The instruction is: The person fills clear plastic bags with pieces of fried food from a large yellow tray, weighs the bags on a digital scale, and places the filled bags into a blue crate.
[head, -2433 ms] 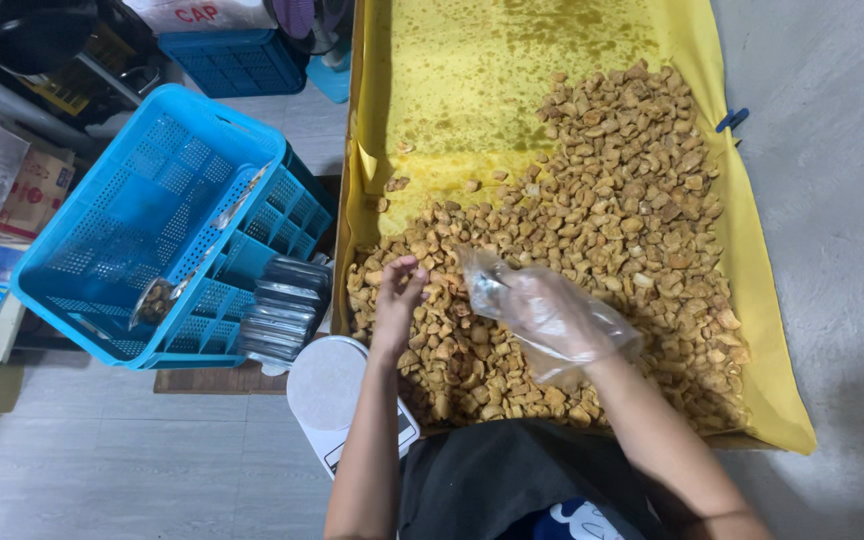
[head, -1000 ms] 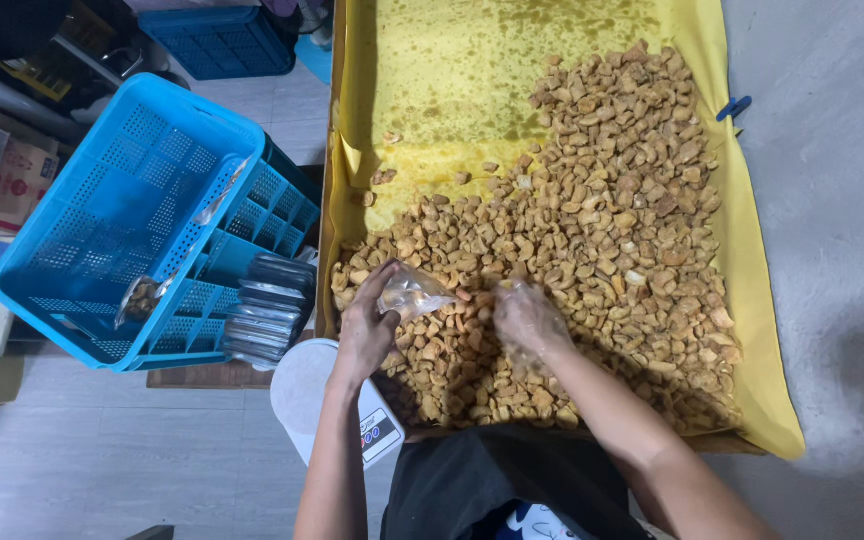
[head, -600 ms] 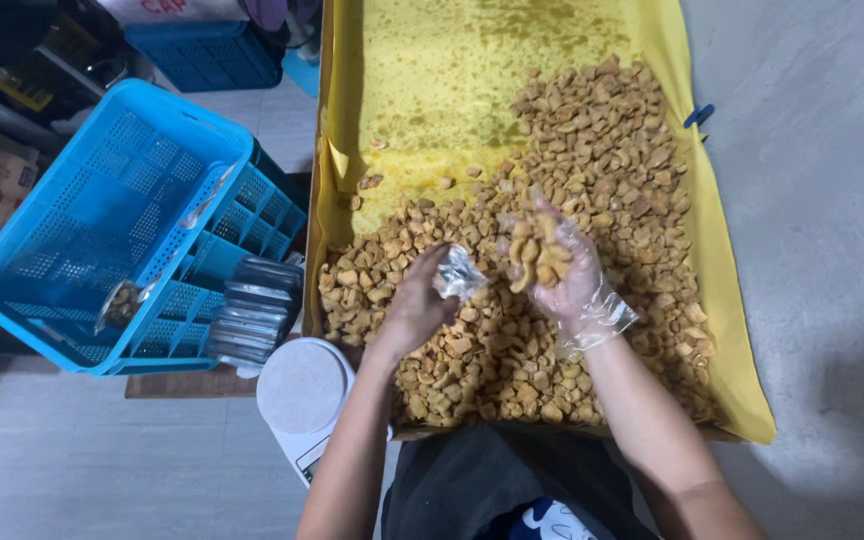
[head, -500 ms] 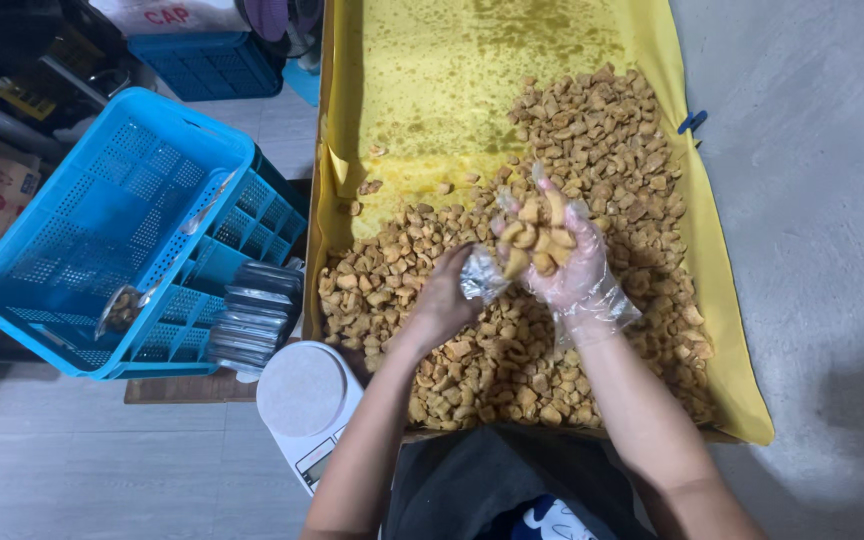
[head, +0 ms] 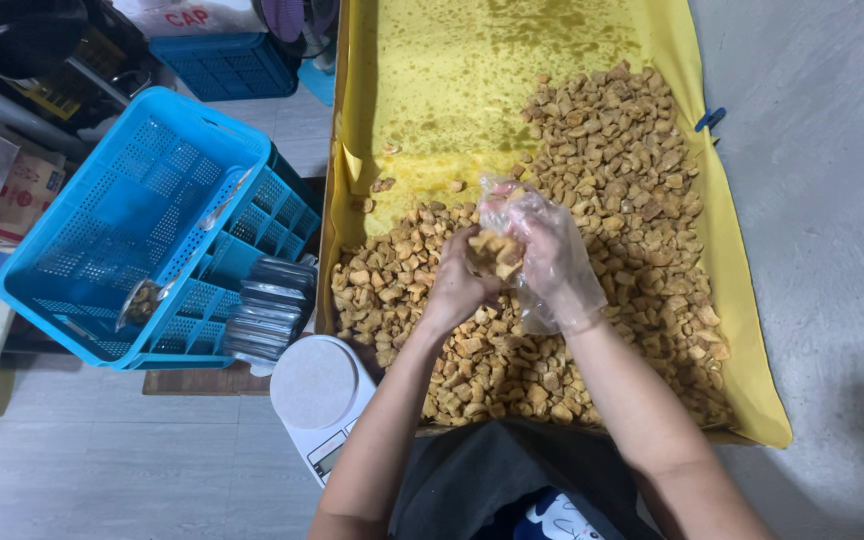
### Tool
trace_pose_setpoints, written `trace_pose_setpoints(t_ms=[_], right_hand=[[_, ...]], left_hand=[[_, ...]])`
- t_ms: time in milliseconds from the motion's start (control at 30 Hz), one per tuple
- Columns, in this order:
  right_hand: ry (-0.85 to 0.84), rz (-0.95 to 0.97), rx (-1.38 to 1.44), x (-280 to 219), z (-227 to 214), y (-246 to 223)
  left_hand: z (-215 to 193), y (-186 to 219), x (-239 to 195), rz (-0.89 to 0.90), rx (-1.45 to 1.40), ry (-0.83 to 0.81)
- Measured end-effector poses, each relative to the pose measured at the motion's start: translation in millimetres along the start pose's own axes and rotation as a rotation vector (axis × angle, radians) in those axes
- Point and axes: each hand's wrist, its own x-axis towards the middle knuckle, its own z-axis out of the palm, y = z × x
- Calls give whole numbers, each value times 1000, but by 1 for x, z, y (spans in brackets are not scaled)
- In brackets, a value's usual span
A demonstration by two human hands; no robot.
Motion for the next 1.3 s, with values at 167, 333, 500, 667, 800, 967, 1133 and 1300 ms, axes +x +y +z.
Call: trace_pose_setpoints(t_ms=[167,333,500,667,800,967,1133,1300], right_hand=[[-277,-310,-113,10,-2,-1],[-182,-119,-129,0,-17,-1],[-36,299,-331,-8,-42,42],[-565,622,-1322,-61,-4,85],[-887,564,-1612,-84,12,90],[-650,508,-1513,-93,0,127],[-723,432,-1675,-104,-7,164],[-731,480,-1556,-95,-12,144]], left_hand=[[-10,5,1,-83,-239,-17],[-20,-3,1,-62,-259,-33],[-45,-9,-2,-69,-260,7],[-67,-15,-8,-75,-230,100],[-74,-21,-8,-75,-240,139],[-78,-34,-10,-55,-229,147],[-81,-38,-12,-28,-292,90],[-77,-37,-9,-106,-270,51]])
